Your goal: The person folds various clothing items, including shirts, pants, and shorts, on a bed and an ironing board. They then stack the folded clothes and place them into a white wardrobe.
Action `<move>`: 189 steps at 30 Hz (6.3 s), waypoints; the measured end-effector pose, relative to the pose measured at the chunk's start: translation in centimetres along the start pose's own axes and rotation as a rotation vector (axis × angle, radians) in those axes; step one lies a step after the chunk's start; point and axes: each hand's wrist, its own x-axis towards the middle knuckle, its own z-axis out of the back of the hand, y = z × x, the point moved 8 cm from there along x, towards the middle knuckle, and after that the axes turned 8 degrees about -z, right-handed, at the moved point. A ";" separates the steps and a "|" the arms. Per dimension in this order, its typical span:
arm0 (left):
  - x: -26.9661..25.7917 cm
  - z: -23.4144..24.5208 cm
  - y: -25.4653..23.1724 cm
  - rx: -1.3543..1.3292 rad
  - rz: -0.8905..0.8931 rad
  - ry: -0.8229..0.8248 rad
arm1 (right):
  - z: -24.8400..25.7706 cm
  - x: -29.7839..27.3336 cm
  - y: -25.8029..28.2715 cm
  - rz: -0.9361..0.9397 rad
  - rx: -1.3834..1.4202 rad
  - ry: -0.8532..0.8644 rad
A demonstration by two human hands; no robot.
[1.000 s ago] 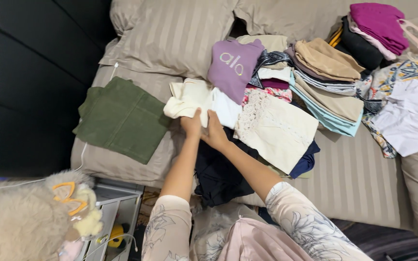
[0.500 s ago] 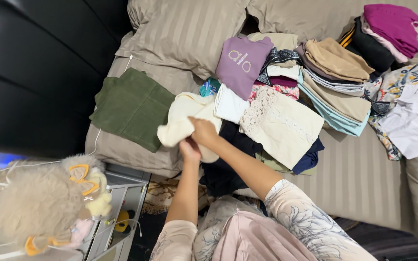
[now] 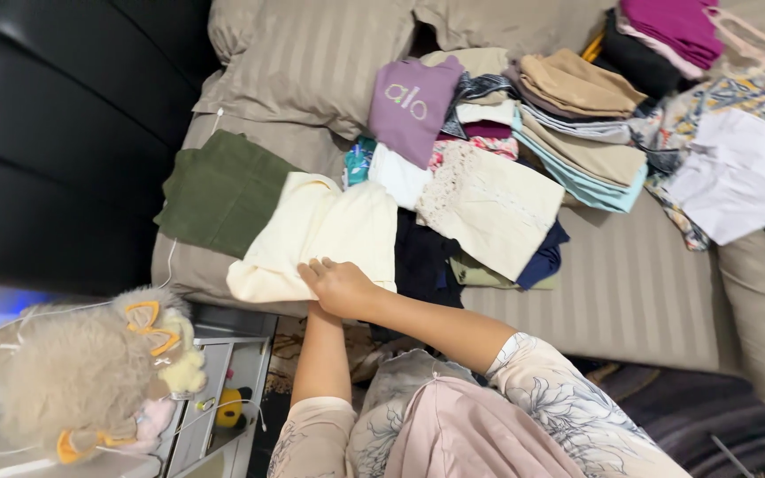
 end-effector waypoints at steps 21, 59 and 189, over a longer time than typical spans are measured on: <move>-13.7 -19.3 28.4 0.026 0.280 0.426 | 15.7 -36.0 -20.9 -0.933 1.630 -0.432; -64.6 -46.5 89.1 0.938 1.498 1.818 | 44.5 -104.8 2.5 -1.129 0.634 -2.261; -86.4 -12.7 109.3 1.362 0.645 2.238 | 35.0 -135.3 7.3 -2.521 -0.396 -1.242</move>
